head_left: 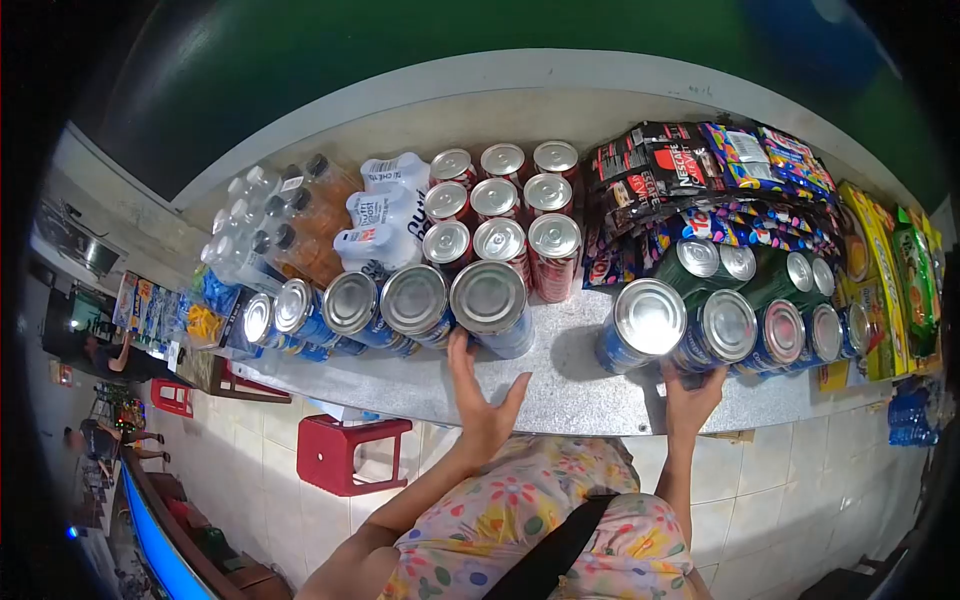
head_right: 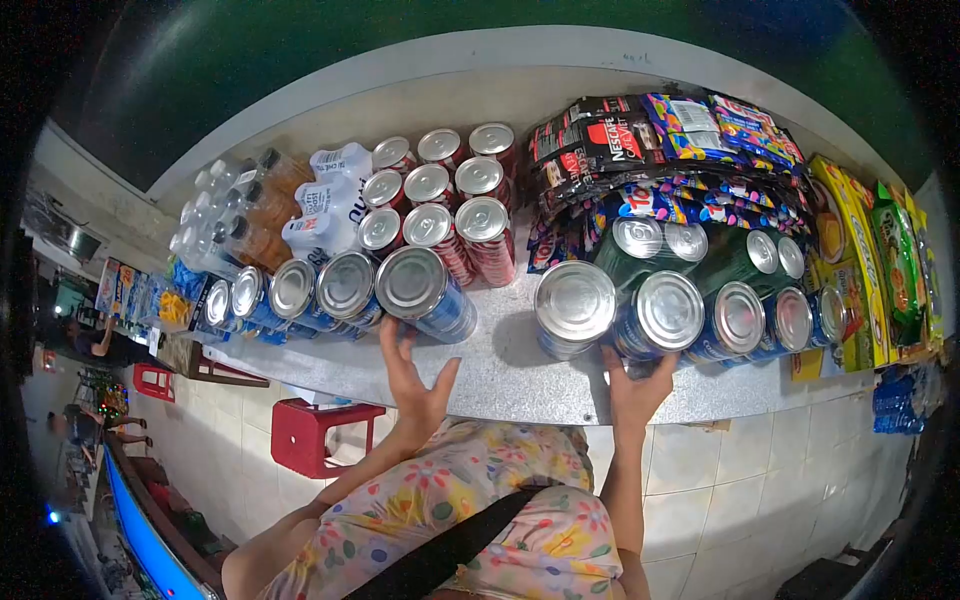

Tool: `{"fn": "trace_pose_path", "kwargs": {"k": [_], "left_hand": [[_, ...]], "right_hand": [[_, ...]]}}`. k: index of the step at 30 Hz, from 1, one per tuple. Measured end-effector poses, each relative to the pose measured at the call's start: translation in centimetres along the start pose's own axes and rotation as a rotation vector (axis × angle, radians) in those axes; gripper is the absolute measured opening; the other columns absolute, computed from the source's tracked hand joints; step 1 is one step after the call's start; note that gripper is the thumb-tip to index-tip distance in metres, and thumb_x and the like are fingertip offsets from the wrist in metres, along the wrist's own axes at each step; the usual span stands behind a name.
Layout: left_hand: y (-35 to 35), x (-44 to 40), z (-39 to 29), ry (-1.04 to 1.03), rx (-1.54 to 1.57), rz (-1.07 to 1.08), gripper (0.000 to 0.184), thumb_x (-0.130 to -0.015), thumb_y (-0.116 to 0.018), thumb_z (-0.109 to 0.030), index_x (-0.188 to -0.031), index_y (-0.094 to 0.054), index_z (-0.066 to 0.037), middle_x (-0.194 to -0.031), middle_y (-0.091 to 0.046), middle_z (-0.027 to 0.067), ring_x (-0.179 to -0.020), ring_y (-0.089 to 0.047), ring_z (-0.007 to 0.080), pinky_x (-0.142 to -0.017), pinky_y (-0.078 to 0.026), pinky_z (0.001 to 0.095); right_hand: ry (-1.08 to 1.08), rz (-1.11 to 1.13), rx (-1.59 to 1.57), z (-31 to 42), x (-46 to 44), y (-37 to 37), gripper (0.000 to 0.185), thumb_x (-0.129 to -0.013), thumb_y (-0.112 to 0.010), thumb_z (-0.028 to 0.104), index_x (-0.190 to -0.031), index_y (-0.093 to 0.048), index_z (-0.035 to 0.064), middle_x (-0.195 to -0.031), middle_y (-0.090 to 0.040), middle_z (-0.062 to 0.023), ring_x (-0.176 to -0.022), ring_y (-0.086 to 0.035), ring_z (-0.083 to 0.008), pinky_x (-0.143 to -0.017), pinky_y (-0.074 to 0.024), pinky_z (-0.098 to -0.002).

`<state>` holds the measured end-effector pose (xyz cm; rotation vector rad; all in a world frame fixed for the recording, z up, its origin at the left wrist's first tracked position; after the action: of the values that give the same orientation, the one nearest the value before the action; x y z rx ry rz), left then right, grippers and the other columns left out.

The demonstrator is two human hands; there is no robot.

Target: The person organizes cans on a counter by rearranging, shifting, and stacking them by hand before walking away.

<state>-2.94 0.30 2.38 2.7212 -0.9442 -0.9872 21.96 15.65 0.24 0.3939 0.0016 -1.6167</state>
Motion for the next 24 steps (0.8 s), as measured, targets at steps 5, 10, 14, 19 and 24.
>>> {"fn": "trace_pose_path", "kwargs": {"k": [5,10,14,19,24], "left_hand": [[-1.7,-0.2,0.3,0.004,-0.044,-0.092,0.094,-0.074,-0.078,-0.013,-0.142,-0.017,0.007,-0.145,-0.020,0.0251,-0.132,-0.029,0.0368,-0.107,-0.027,0.0435],[-1.5,-0.4,-0.8,-0.075,-0.253,-0.053,0.097,-0.073,-0.077,-0.011,-0.144,-0.012,0.006,-0.144,-0.022,0.0242,-0.132,-0.028,0.0356,-0.110,-0.024,0.0431],[-1.4,0.6,-0.2,0.010,-0.167,0.002,0.095,-0.074,-0.077,-0.014,-0.143,-0.014,0.006,-0.145,-0.023,0.0252,-0.134,-0.027,0.0372,-0.110,-0.024,0.0448],[-1.4,2.3,1.5,0.183,0.080,-0.011,0.091,-0.076,-0.075,-0.013,-0.144,-0.017,0.003,-0.145,-0.025,0.0241,-0.133,-0.031,0.0347,-0.101,-0.037,0.0416],[-1.1,1.6,1.3,0.191,0.066,0.006,0.089,-0.076,-0.074,-0.013,-0.144,-0.019,0.001,-0.145,-0.027,0.0224,-0.130,-0.034,0.0334,-0.097,-0.040,0.0398]], "right_hand": [[0.064,-0.044,0.011,0.3,0.0,-0.1,0.071,-0.071,-0.083,0.014,-0.127,-0.043,-0.0043,-0.119,-0.056,-0.0147,-0.108,-0.053,-0.0212,-0.097,-0.0390,-0.0326],[0.074,-0.060,-0.006,-0.4,0.0,-0.3,0.071,-0.073,-0.081,0.010,-0.131,-0.042,-0.0056,-0.115,-0.058,-0.0156,-0.103,-0.057,-0.0217,-0.093,-0.0427,-0.0315],[0.226,-0.264,0.121,0.5,1.4,0.5,0.066,-0.079,-0.073,0.005,-0.135,-0.039,-0.0044,-0.121,-0.056,-0.0179,-0.108,-0.056,-0.0238,-0.093,-0.0446,-0.0351],[0.669,-0.181,-0.152,9.5,3.0,1.9,0.047,-0.090,-0.059,0.009,-0.129,-0.038,-0.0062,-0.123,-0.050,-0.0199,-0.109,-0.054,-0.0289,-0.092,-0.0492,-0.0396],[0.504,0.547,-0.086,14.9,3.1,-7.5,0.070,-0.070,-0.078,0.013,-0.129,-0.044,-0.0031,-0.123,-0.052,-0.0204,-0.115,-0.051,-0.0335,-0.097,-0.0406,-0.0398]]}}
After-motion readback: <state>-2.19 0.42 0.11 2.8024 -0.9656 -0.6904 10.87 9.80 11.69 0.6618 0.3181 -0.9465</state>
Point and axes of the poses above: each hand's wrist, its own x-axis away from the middle knuckle, its own y-axis out of the back of the hand, z = x × y, the point moved 3 cm from there along -x, towards the middle knuckle
